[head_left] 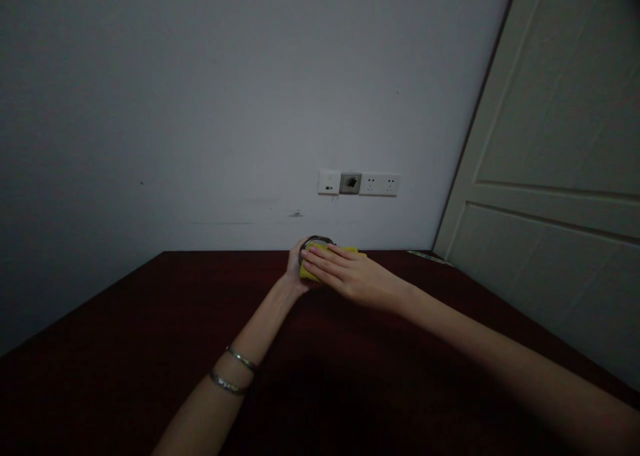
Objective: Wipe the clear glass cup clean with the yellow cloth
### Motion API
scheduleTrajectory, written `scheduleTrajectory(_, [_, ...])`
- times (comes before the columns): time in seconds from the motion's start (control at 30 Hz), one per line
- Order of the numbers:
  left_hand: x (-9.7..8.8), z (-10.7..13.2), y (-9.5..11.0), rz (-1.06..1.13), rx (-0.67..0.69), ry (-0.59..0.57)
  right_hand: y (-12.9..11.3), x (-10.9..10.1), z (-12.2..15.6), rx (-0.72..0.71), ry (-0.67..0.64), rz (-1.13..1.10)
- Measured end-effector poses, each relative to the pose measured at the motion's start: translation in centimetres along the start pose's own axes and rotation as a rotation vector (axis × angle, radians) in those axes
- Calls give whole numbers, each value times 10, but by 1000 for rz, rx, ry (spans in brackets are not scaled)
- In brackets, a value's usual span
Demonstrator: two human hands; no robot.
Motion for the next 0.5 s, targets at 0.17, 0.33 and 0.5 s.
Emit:
scheduleTrajectory(0.17, [10,11,6,351,-343,-95,-1,-10,9,-31,-86,3])
scheduleTrajectory(0.33, [14,12,6,419,-455,-173,0,-14,16,-69,-168,48])
scheduleTrajectory(0.5, [3,5,-3,360,-470,-198,0,-19,21,-143,-152,103])
Point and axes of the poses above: each hand's wrist, its own z-axis away from the middle knuckle, its own x-axis out of the palm, y = z × x, the point moved 1 cm from there along -z, towards the middle knuckle, and after that the axes turned 9 degrees about z, right-handed, at the moved point
